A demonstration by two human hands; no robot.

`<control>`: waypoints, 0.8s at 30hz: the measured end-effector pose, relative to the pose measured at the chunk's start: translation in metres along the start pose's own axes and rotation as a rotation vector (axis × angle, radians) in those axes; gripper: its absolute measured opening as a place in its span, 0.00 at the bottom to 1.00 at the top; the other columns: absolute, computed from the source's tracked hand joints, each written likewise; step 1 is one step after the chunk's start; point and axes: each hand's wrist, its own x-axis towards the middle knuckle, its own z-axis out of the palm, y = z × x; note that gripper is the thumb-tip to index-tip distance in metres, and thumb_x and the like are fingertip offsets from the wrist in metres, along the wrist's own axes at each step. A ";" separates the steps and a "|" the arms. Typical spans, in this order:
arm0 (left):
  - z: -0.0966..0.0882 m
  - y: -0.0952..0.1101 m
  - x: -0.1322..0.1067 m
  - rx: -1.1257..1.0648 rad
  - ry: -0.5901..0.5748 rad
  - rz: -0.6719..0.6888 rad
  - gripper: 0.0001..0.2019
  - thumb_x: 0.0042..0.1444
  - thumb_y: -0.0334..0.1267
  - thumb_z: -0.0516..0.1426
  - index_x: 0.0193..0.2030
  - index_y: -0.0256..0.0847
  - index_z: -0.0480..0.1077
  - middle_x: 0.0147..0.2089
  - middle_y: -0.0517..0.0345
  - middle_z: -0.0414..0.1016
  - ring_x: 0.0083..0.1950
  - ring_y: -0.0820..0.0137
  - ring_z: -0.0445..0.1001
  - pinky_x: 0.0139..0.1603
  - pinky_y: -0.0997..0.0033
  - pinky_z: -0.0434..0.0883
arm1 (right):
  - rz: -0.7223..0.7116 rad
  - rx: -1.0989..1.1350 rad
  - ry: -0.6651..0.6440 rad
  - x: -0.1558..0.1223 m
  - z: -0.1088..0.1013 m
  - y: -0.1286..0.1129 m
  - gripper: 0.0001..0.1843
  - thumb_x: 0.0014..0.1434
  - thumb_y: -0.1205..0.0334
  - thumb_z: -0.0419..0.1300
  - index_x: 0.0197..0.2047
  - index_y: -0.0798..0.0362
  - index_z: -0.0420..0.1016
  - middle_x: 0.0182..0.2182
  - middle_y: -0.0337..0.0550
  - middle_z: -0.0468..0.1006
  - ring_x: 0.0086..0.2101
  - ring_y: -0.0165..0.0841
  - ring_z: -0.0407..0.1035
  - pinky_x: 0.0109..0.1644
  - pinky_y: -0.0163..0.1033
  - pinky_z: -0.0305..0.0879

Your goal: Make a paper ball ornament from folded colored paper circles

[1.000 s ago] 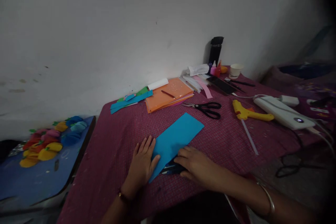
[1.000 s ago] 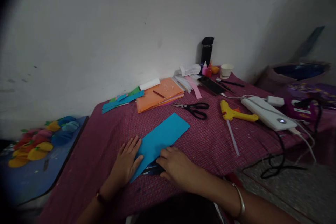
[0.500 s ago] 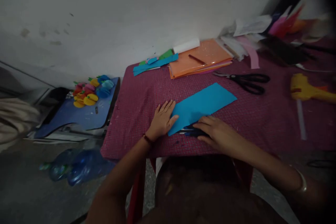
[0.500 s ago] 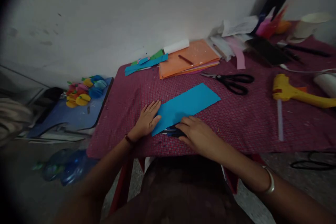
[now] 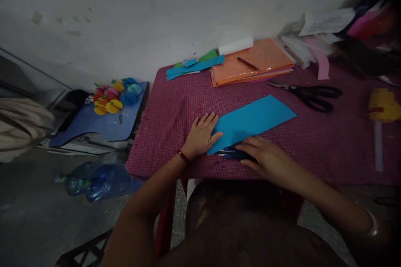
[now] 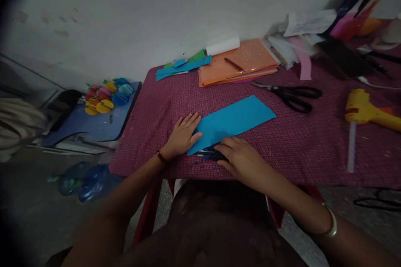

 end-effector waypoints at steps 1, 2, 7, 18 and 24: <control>0.000 0.000 0.000 0.010 0.006 0.003 0.35 0.67 0.60 0.39 0.74 0.41 0.48 0.76 0.51 0.49 0.77 0.59 0.45 0.74 0.48 0.45 | -0.002 -0.012 0.000 0.002 0.001 -0.002 0.17 0.65 0.61 0.56 0.55 0.53 0.75 0.47 0.51 0.76 0.47 0.42 0.69 0.54 0.51 0.68; 0.000 0.001 0.000 0.021 0.012 0.005 0.36 0.67 0.60 0.39 0.74 0.40 0.49 0.76 0.52 0.49 0.77 0.59 0.46 0.75 0.48 0.44 | -0.006 -0.021 -0.001 0.004 0.002 -0.003 0.17 0.65 0.61 0.56 0.55 0.54 0.75 0.46 0.51 0.76 0.47 0.42 0.69 0.54 0.51 0.68; 0.001 0.003 0.000 0.055 0.009 -0.002 0.36 0.67 0.60 0.39 0.74 0.40 0.50 0.76 0.52 0.49 0.77 0.57 0.46 0.75 0.48 0.45 | -0.019 -0.016 -0.002 0.005 0.004 -0.008 0.17 0.65 0.62 0.57 0.55 0.55 0.75 0.46 0.52 0.75 0.47 0.43 0.69 0.54 0.52 0.67; -0.006 0.009 -0.002 -0.002 0.040 -0.027 0.31 0.68 0.52 0.47 0.72 0.38 0.53 0.75 0.46 0.53 0.76 0.55 0.49 0.73 0.42 0.47 | 0.230 -0.063 0.232 -0.083 -0.032 0.043 0.17 0.66 0.57 0.56 0.56 0.51 0.73 0.49 0.52 0.76 0.50 0.42 0.72 0.53 0.48 0.70; -0.021 0.060 0.003 0.048 -0.152 0.145 0.29 0.64 0.46 0.52 0.69 0.37 0.60 0.73 0.45 0.57 0.72 0.47 0.57 0.70 0.44 0.58 | 0.682 -0.347 0.396 -0.114 -0.046 0.089 0.23 0.65 0.55 0.54 0.59 0.54 0.70 0.47 0.53 0.76 0.46 0.48 0.72 0.49 0.51 0.70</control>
